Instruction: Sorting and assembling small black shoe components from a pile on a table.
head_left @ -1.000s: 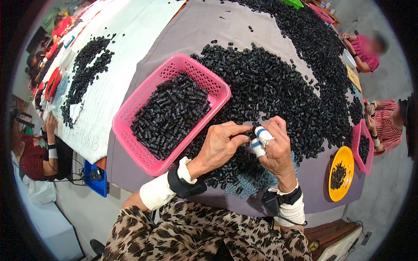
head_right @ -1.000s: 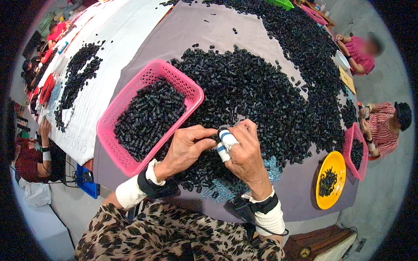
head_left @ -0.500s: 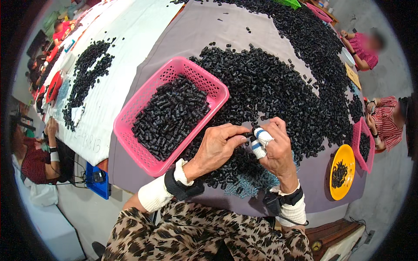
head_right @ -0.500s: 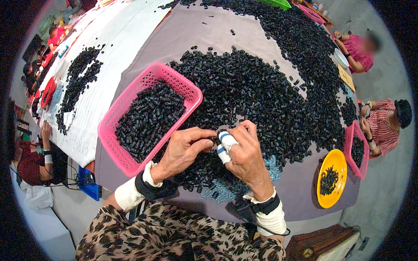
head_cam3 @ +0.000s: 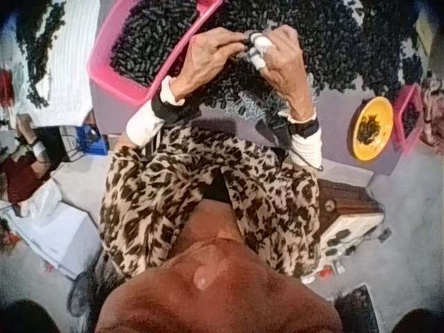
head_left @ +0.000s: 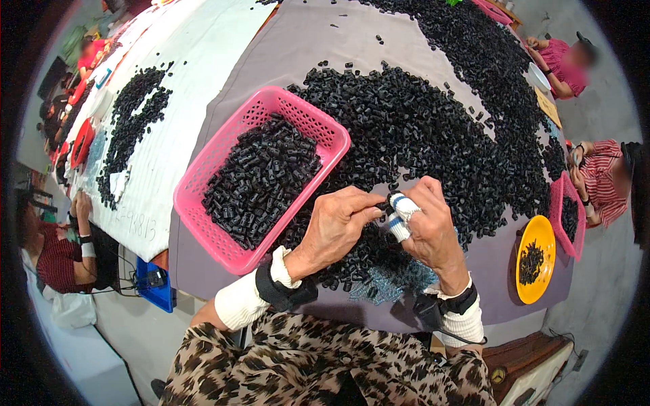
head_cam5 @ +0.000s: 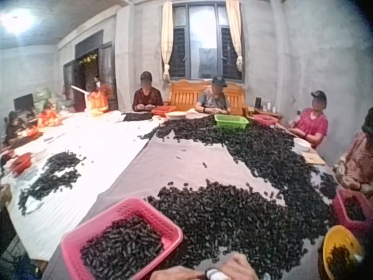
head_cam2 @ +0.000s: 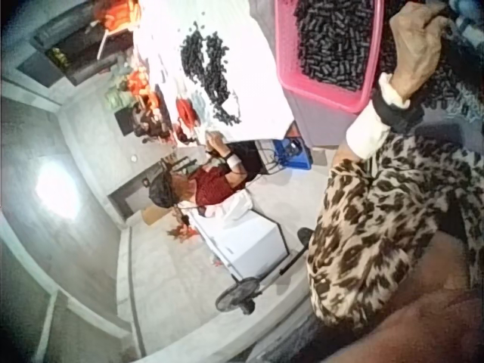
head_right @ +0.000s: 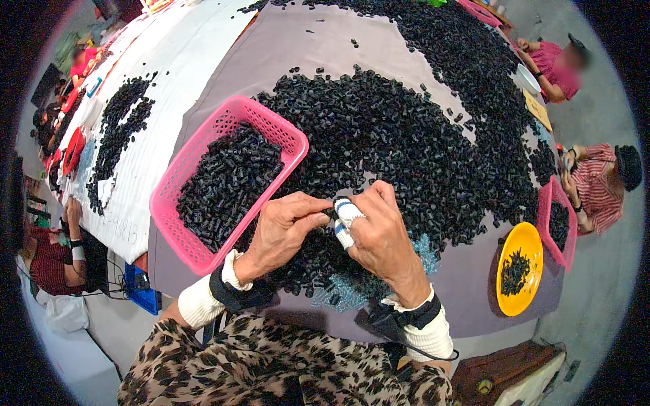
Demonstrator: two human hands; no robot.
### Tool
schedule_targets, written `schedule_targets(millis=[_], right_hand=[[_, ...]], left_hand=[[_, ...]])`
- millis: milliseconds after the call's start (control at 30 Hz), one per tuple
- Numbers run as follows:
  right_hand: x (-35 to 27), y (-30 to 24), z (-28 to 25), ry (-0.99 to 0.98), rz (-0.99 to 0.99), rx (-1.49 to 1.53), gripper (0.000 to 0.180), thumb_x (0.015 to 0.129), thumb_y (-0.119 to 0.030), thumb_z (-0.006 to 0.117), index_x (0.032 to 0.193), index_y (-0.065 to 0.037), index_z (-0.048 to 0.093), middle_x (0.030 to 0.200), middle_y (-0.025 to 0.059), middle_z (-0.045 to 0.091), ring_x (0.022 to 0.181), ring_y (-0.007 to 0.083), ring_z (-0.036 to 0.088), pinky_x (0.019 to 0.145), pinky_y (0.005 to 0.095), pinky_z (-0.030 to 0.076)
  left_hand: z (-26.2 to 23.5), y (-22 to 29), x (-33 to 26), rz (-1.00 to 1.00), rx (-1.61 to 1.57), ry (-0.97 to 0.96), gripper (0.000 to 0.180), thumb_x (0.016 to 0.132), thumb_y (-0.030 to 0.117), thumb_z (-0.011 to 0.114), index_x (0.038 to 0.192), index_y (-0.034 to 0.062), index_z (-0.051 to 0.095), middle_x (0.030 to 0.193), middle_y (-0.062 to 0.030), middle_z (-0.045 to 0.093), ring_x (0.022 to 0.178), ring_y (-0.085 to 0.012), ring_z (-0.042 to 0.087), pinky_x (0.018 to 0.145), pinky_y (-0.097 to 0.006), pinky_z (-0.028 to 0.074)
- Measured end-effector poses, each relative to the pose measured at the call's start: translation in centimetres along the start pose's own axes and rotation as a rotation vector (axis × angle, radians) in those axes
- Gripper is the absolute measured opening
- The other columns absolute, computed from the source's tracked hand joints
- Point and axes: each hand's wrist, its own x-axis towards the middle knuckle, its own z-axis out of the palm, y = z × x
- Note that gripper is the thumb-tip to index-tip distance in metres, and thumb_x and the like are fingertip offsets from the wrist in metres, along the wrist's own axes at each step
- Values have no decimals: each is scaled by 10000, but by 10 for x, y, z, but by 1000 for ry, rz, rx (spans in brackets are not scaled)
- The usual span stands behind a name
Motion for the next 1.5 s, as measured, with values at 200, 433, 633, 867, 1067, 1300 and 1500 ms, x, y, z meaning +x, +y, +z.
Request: schedule_targets(millis=[200, 433, 633, 867, 1067, 1300, 1500], right_hand=[[-4, 7, 7, 9, -13, 18, 201, 547, 6, 681, 714, 32, 572, 751, 119, 523, 730, 308, 514, 797, 448, 403], [-4, 10, 1, -48, -53, -5, 192, 566, 4, 682, 714, 20, 560, 728, 111, 504, 721, 305, 506, 788, 443, 402], [-1, 11, 6, 3, 15, 76, 176, 629, -12, 678, 778, 15, 590, 738, 110, 524, 709, 300, 511, 765, 419, 401], [-4, 9, 9, 113, 142, 181, 152, 673, -29, 687, 796, 7, 606, 690, 98, 558, 634, 286, 529, 730, 401, 413], [-2, 6, 9, 170, 122, 35, 169, 651, -45, 704, 783, 7, 613, 723, 93, 571, 656, 274, 543, 765, 420, 412], [-4, 3, 13, 154, 14, -113, 187, 606, -52, 714, 738, 16, 601, 779, 106, 581, 699, 261, 558, 802, 469, 411], [-7, 5, 14, 138, 14, -82, 194, 596, -29, 720, 733, 23, 593, 805, 116, 587, 723, 265, 566, 803, 482, 426]], left_hand=[[1, -1, 1, 22, 95, 7, 195, 804, 35, 672, 995, 1, 697, 816, -117, 665, 698, -181, 617, 628, -278, 474], [2, -3, 1, -67, 27, -34, 191, 818, 34, 667, 1002, -9, 694, 798, -98, 662, 682, -147, 611, 623, -263, 476], [-1, -4, -1, -259, -201, -69, 205, 874, 38, 632, 1066, -25, 667, 799, -42, 653, 733, -91, 604, 666, -230, 493], [-2, -6, 0, -305, -402, -97, 224, 888, 49, 621, 1096, -28, 652, 869, -49, 681, 763, -86, 616, 701, -222, 505], [-2, -3, 2, -347, -452, -82, 225, 894, 60, 617, 1096, -33, 650, 863, -57, 685, 756, -85, 620, 706, -222, 510], [1, -4, 1, -335, -427, -51, 219, 892, 55, 615, 1087, -36, 652, 860, -64, 687, 766, -87, 624, 707, -221, 510], [5, -7, 1, -248, -336, 21, 186, 855, 41, 630, 1023, -22, 679, 805, -61, 666, 691, -87, 602, 611, -232, 476]])
